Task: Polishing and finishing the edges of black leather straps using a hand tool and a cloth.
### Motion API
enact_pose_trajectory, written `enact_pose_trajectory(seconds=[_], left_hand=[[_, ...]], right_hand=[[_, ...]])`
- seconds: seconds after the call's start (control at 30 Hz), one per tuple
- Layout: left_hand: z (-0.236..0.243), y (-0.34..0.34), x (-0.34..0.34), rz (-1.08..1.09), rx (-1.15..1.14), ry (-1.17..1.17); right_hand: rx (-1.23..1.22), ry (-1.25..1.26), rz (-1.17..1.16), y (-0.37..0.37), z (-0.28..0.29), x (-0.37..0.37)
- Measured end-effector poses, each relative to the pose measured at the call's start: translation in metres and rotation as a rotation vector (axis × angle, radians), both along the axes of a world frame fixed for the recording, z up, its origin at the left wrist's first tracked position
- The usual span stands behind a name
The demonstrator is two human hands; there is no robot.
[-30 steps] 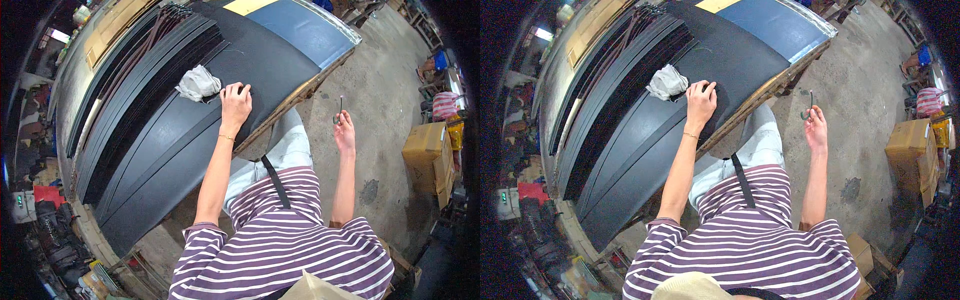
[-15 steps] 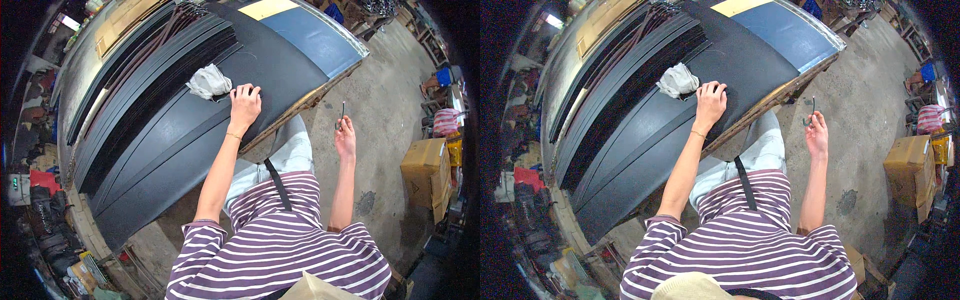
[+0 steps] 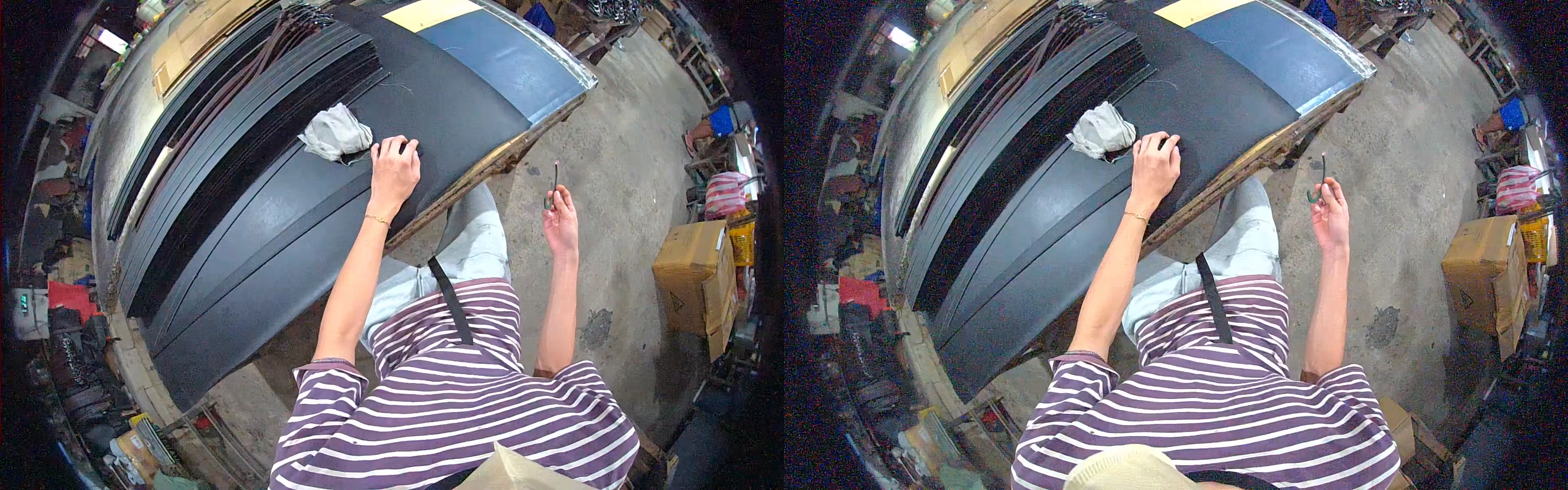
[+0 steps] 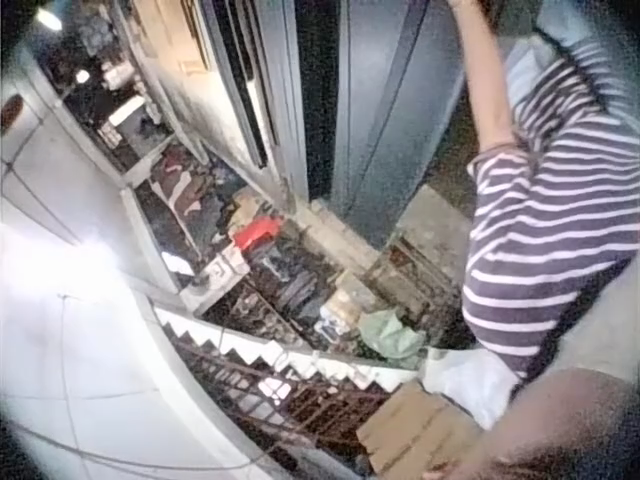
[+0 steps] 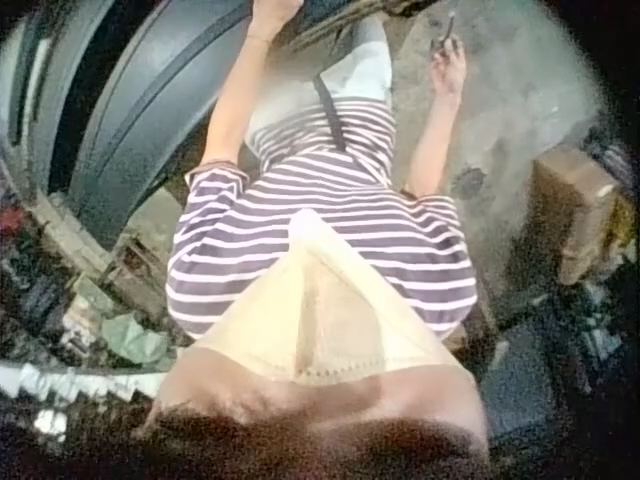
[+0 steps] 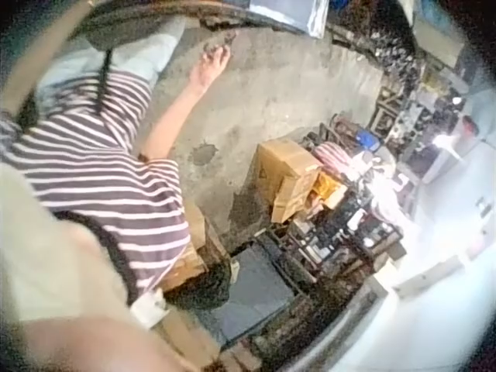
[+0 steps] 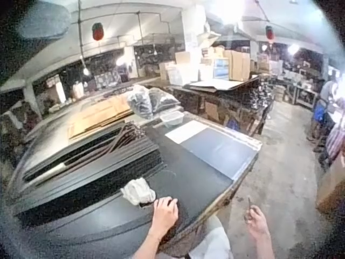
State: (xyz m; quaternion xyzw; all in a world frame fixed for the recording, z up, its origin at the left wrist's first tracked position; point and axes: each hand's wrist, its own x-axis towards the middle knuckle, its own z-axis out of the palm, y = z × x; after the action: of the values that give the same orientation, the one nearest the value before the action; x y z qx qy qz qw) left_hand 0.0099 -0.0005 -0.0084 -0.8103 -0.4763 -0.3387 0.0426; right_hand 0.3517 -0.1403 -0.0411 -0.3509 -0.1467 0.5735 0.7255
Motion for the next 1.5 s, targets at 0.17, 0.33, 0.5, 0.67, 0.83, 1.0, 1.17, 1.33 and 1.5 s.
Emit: enact_pose_trajectory(seconds=[0.17, 0.33, 0.5, 0.67, 0.83, 1.0, 1.17, 1.33, 1.5], left_hand=[[0.01, 0.012, 0.01, 0.085, -0.059, 0.002], [0.018, 0.026, 0.016, 0.152, -0.194, 0.184], [0.024, 0.028, 0.018, 0.08, -0.16, 0.283], [0.028, 0.029, 0.018, 0.033, -0.169, 0.292], [0.039, 0.037, 0.018, -0.026, -0.225, 0.389], [0.054, 0.043, 0.024, -0.021, -0.386, 0.4], [0.045, 0.045, 0.028, -0.045, -0.351, 0.439], [0.045, 0.052, 0.025, -0.024, -0.385, 0.459], [0.031, 0.05, 0.016, -0.082, -0.267, 0.34]], right_hand=[[0.029, -0.023, 0.042, 0.007, 0.002, -0.005], [-0.04, -0.042, 0.034, 0.013, 0.01, -0.015], [-0.039, -0.054, 0.042, 0.019, 0.013, -0.016], [-0.047, -0.09, 0.061, 0.029, 0.015, -0.022], [-0.045, -0.111, 0.081, 0.043, 0.015, -0.029], [-0.066, -0.111, 0.069, 0.045, 0.01, -0.028], [-0.073, -0.1, 0.072, 0.04, 0.007, -0.021], [-0.031, -0.068, 0.057, 0.033, 0.002, -0.011], [-0.048, -0.07, 0.03, 0.031, 0.004, -0.005]])
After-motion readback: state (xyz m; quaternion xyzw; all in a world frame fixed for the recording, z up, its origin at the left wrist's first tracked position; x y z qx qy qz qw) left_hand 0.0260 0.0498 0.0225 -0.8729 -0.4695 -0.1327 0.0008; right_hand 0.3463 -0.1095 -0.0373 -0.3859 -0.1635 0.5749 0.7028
